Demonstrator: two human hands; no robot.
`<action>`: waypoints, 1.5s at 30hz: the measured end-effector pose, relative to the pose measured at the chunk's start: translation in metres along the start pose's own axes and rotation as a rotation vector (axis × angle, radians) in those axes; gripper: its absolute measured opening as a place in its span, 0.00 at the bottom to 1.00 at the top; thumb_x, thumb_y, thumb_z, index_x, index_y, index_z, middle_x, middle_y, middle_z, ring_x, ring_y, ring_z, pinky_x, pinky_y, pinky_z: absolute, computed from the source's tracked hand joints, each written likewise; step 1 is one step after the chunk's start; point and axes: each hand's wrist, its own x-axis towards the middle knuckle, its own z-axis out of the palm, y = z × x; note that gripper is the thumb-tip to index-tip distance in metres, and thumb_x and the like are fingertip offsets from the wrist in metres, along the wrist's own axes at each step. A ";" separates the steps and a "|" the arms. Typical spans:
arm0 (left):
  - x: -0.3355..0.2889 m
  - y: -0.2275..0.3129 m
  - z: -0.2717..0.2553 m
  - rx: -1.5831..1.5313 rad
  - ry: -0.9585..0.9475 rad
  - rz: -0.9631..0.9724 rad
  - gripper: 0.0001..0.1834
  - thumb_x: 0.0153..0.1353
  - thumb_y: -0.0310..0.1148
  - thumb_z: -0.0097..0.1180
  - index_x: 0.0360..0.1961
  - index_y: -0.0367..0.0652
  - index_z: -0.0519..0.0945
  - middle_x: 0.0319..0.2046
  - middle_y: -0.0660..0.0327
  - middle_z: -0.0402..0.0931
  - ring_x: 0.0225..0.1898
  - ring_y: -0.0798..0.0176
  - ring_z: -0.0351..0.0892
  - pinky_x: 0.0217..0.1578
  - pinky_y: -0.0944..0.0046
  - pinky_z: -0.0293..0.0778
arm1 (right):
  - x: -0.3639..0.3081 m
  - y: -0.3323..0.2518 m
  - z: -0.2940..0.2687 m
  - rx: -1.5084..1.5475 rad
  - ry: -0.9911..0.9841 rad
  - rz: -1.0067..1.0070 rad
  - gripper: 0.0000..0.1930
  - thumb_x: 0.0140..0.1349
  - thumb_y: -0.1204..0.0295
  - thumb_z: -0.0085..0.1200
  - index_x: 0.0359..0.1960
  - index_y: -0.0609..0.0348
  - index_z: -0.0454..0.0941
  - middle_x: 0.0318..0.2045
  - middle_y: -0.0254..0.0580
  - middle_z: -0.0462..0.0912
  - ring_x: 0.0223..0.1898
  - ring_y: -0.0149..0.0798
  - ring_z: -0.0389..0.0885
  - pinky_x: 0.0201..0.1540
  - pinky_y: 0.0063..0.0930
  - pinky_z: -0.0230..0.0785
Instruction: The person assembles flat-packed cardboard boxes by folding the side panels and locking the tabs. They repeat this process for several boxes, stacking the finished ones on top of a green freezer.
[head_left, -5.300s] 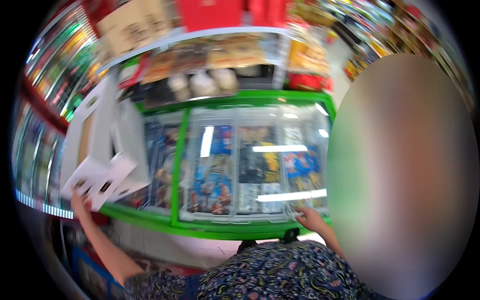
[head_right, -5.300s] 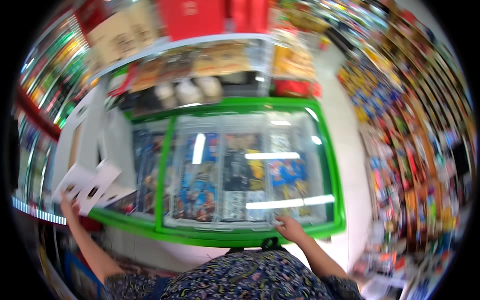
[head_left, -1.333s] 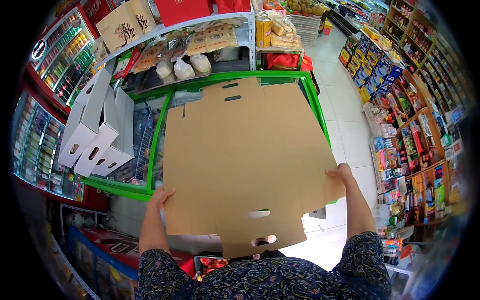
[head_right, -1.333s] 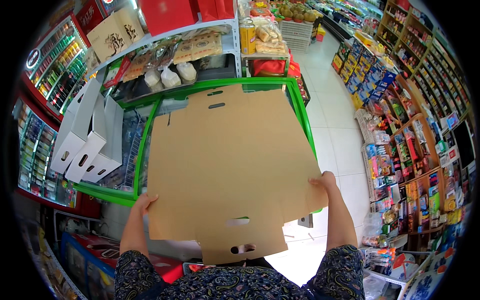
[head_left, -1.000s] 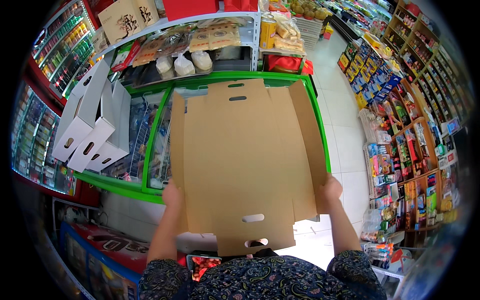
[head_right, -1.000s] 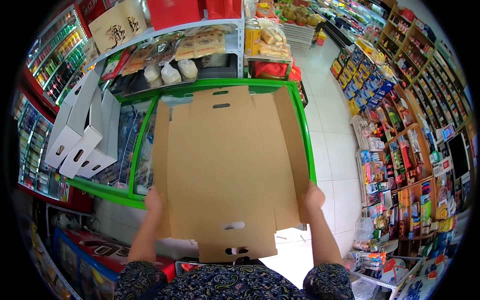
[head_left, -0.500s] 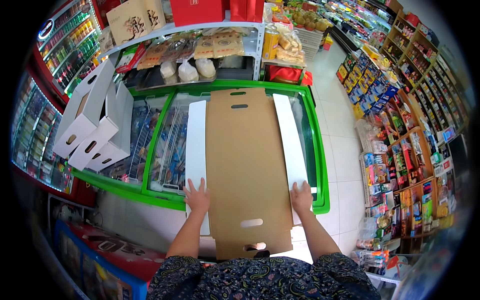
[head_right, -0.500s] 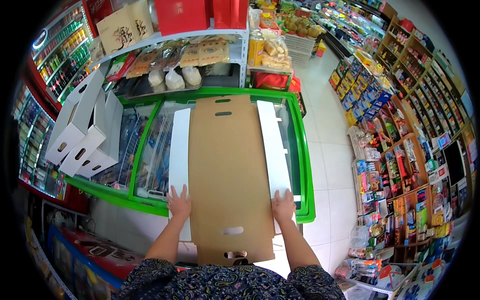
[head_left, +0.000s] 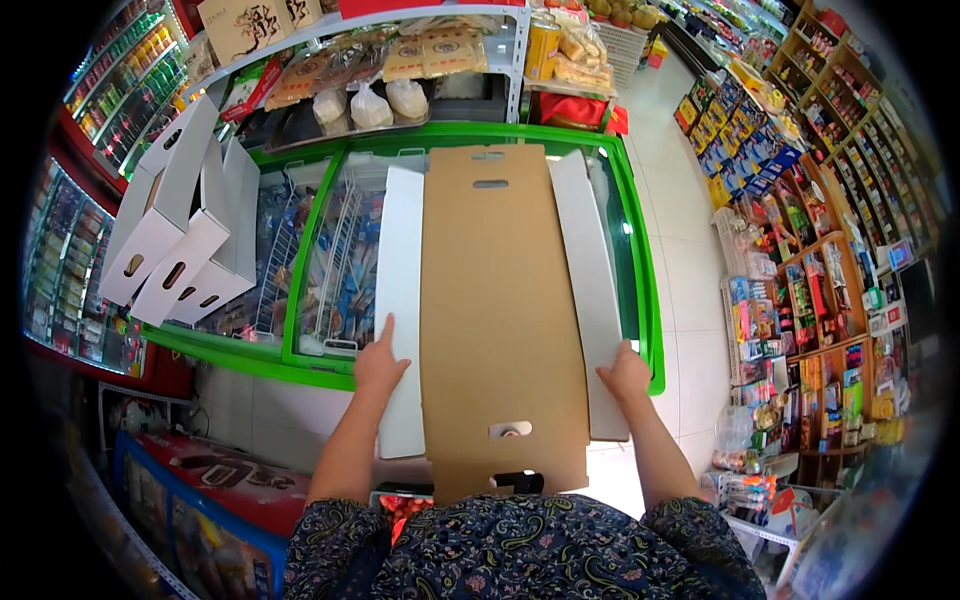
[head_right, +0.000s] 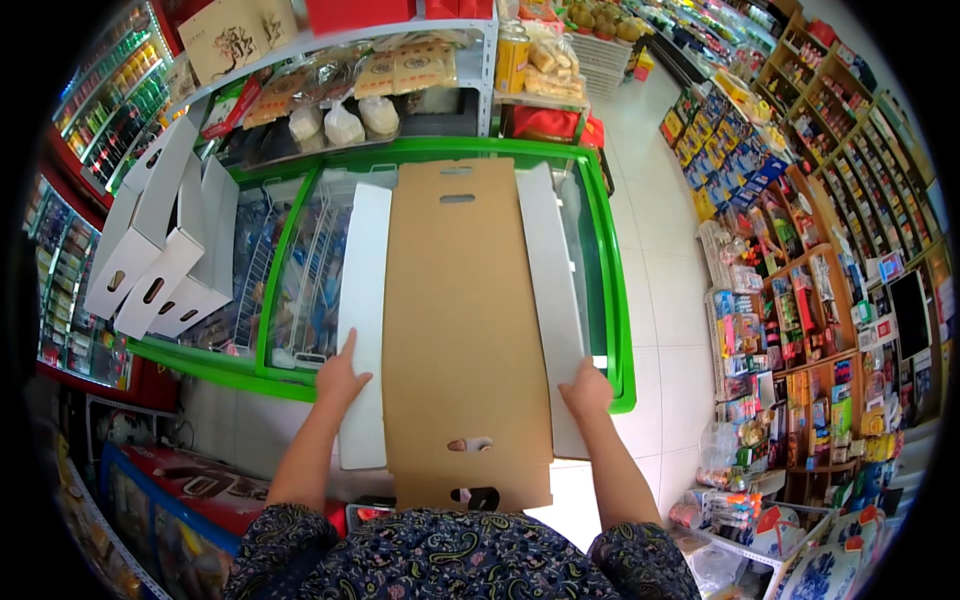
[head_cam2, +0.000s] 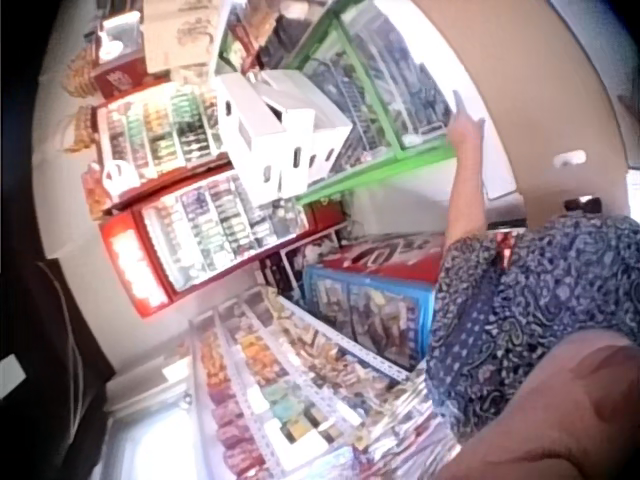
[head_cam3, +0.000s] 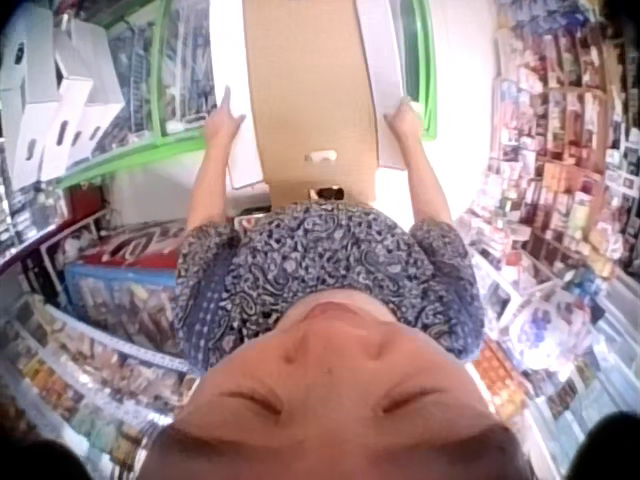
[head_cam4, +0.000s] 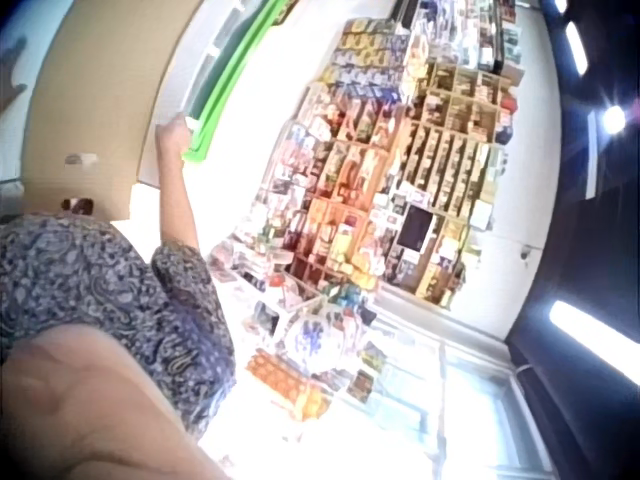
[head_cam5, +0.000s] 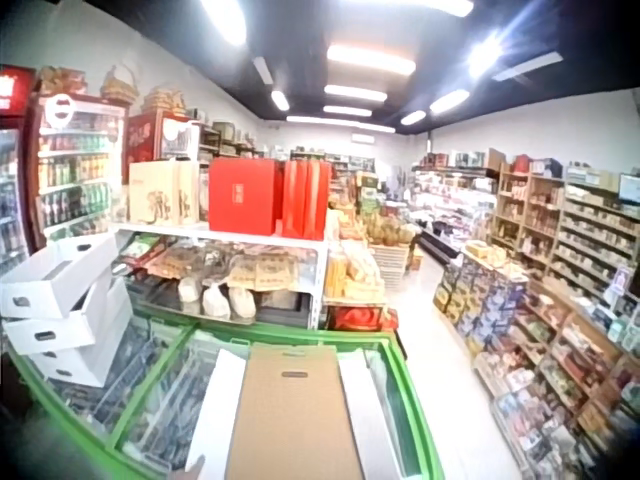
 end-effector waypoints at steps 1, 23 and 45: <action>0.000 0.010 0.008 0.045 0.052 0.058 0.49 0.51 0.42 0.68 0.72 0.61 0.54 0.32 0.49 0.79 0.33 0.46 0.82 0.34 0.50 0.78 | -0.008 -0.012 0.003 -0.020 0.054 -0.062 0.26 0.51 0.65 0.63 0.49 0.64 0.69 0.34 0.52 0.83 0.36 0.54 0.83 0.38 0.48 0.76; -0.078 0.065 0.015 -0.143 0.256 0.428 0.18 0.57 0.24 0.51 0.50 0.43 0.78 0.57 0.42 0.68 0.50 0.41 0.75 0.47 0.52 0.76 | -0.068 -0.005 0.024 -0.174 0.024 -0.158 0.30 0.54 0.79 0.53 0.62 0.52 0.62 0.40 0.55 0.72 0.32 0.54 0.81 0.31 0.45 0.76; -0.075 -0.009 0.013 0.290 -0.046 1.292 0.19 0.53 0.32 0.55 0.49 0.50 0.80 0.43 0.58 0.77 0.43 0.55 0.77 0.46 0.52 0.72 | -0.096 0.064 -0.009 -0.410 0.132 -1.198 0.15 0.57 0.69 0.50 0.47 0.49 0.79 0.40 0.36 0.75 0.48 0.41 0.73 0.60 0.41 0.61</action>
